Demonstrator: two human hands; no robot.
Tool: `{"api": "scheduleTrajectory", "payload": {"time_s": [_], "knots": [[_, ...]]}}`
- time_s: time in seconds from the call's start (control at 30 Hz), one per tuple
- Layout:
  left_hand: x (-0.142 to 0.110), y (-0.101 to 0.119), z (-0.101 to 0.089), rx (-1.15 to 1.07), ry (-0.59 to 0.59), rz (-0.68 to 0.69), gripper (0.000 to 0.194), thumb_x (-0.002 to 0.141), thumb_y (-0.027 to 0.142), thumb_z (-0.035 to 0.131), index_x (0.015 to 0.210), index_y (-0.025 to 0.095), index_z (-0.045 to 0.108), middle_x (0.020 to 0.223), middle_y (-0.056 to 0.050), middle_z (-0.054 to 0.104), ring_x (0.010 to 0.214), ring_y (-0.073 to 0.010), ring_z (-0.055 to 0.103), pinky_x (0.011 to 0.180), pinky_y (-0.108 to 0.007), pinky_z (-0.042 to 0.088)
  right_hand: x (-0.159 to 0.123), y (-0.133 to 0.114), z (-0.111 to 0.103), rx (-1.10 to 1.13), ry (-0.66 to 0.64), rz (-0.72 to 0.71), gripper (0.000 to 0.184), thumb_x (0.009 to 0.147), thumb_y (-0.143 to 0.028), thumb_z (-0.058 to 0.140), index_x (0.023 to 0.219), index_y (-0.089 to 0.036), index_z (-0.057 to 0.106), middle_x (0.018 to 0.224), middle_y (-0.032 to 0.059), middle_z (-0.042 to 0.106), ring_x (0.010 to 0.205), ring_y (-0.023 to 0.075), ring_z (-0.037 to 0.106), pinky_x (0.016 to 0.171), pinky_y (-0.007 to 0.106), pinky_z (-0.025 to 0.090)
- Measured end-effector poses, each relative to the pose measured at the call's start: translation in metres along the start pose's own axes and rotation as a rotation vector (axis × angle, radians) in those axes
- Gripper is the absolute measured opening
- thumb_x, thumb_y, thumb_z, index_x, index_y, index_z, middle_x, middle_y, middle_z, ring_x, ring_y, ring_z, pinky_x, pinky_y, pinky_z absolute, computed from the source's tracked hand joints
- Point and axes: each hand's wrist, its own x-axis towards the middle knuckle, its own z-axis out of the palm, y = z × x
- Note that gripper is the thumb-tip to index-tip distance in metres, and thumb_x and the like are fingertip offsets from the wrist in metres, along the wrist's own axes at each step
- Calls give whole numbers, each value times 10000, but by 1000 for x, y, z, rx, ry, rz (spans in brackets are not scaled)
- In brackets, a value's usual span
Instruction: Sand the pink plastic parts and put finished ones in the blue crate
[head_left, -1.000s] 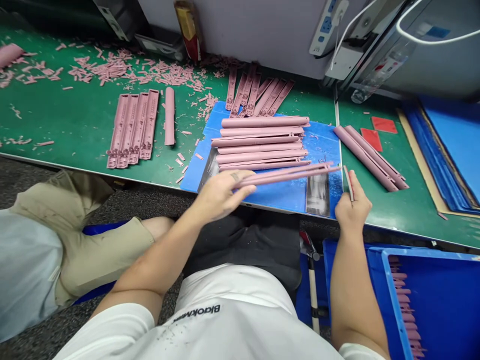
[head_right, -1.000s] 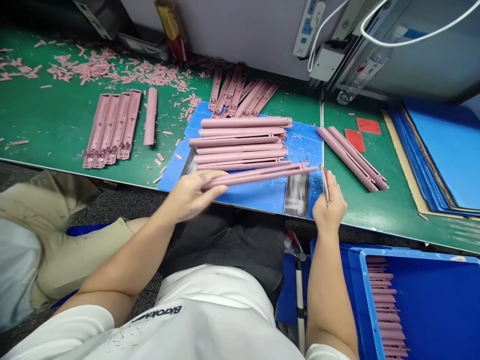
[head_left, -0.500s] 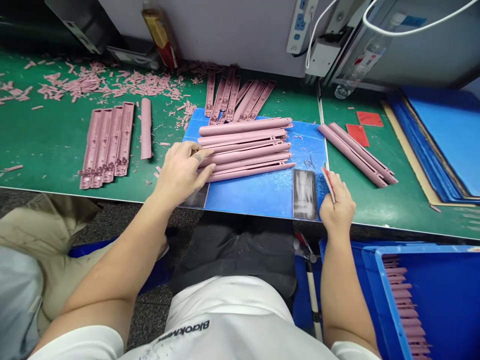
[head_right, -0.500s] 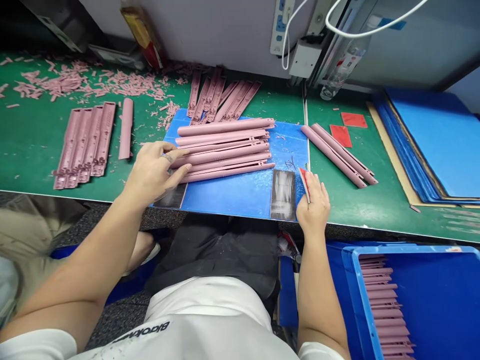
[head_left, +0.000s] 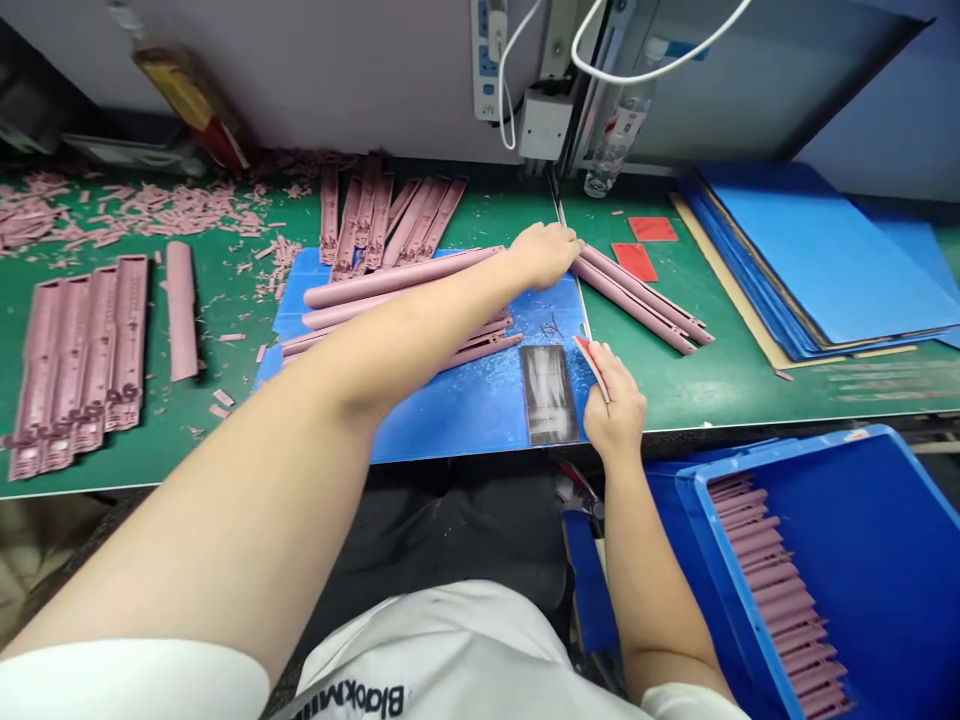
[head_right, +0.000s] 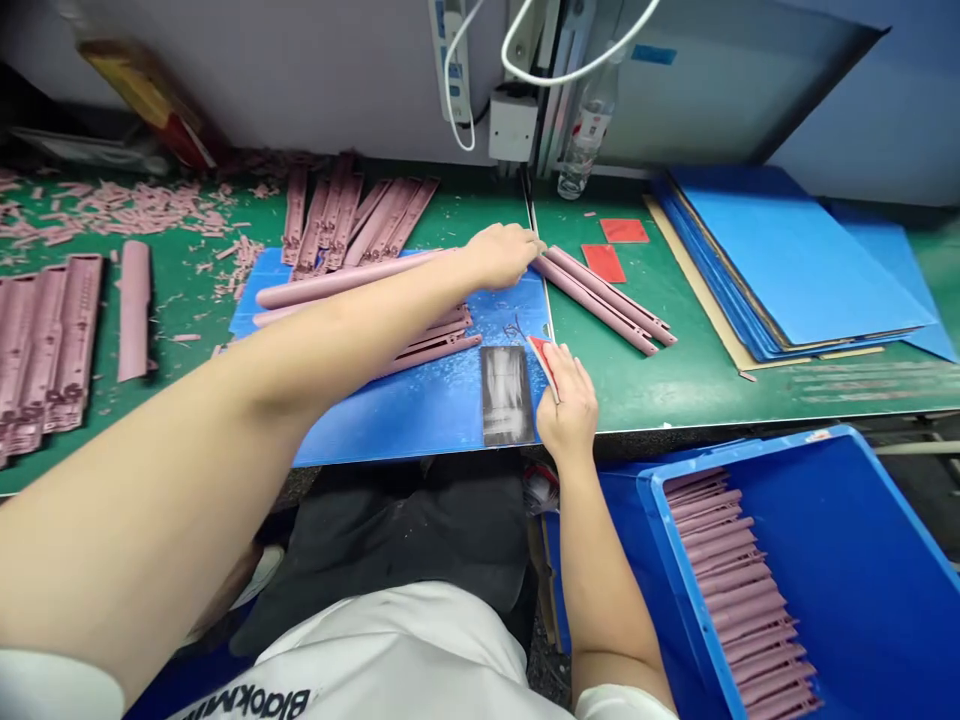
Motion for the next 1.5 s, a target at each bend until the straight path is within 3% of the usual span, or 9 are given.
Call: {"api": "scheduleTrajectory", "payload": {"time_s": [0.13, 0.27, 0.47, 0.6, 0.7, 0.97, 1.17, 1.33, 1.5], "knots": [[40, 7, 11, 30, -51, -23, 543, 1011, 35, 529, 1515, 31, 732, 1544, -273, 689, 1514, -416, 594, 1252, -507, 466, -2, 1, 0, 29, 8, 48, 643, 1015, -138, 478, 1580, -278, 751, 1566, 43, 766, 1549, 275, 680, 1375, 578, 504], [14, 6, -10, -11, -18, 87, 353, 976, 156, 666, 1274, 112, 850, 1385, -212, 756, 1418, -421, 643, 1200, -499, 497, 1, 4, 0, 73, 54, 14, 649, 1006, -121, 474, 1567, -265, 767, 1551, 44, 775, 1521, 270, 704, 1357, 543, 536], [-190, 10, -63, -303, 160, 40, 334, 1063, 342, 660, 1324, 226, 833, 1214, -87, 820, 1204, -340, 766, 1109, -445, 578, -13, -21, -24, 423, -102, -127, 548, 1068, -130, 534, 1507, -294, 817, 1512, 29, 794, 1453, 260, 754, 1318, 461, 582], [-333, 28, -40, -571, 374, -251, 395, 1063, 478, 738, 1353, 223, 824, 1227, -76, 851, 1011, -264, 783, 926, -345, 618, -35, -32, -50, 555, -217, -95, 517, 1092, -162, 610, 1548, -328, 787, 1544, 20, 776, 1434, 276, 765, 1279, 444, 615], [-382, 51, -7, -678, 553, -395, 386, 1044, 465, 795, 1325, 203, 836, 1179, -75, 855, 923, -214, 757, 888, -315, 613, -30, -33, -44, 214, -129, -46, 605, 1047, -131, 560, 1603, -286, 745, 1580, 53, 754, 1494, 303, 724, 1315, 507, 577], [-390, 91, 19, -676, 743, -210, 213, 1107, 308, 718, 1250, 192, 825, 1058, -83, 822, 961, -213, 771, 898, -318, 630, -53, -157, -4, 5, -266, -568, 730, 1022, -50, 465, 1697, -257, 648, 1742, 102, 613, 1696, 282, 511, 1418, 547, 434], [-395, 93, 27, -642, 776, -224, 287, 1124, 379, 746, 1341, 196, 793, 1044, -73, 816, 919, -213, 760, 871, -324, 626, -40, -131, -8, -178, -257, -300, 739, 977, -35, 437, 1645, -214, 698, 1607, 149, 731, 1570, 321, 660, 1363, 614, 492], [-398, 95, 33, -608, 786, -156, 212, 1120, 312, 745, 1286, 196, 804, 956, -61, 781, 820, -194, 693, 832, -317, 597, -44, -125, -14, -109, -380, -492, 751, 1013, -55, 444, 1709, -263, 636, 1741, 92, 619, 1691, 268, 520, 1446, 556, 377], [-401, 92, 37, -668, 729, -245, 290, 1115, 362, 737, 1354, 209, 798, 993, -62, 787, 851, -201, 714, 825, -318, 606, -27, -99, -20, -317, -388, -158, 801, 935, -27, 482, 1702, -201, 632, 1689, 144, 661, 1637, 309, 590, 1395, 621, 444]]}}
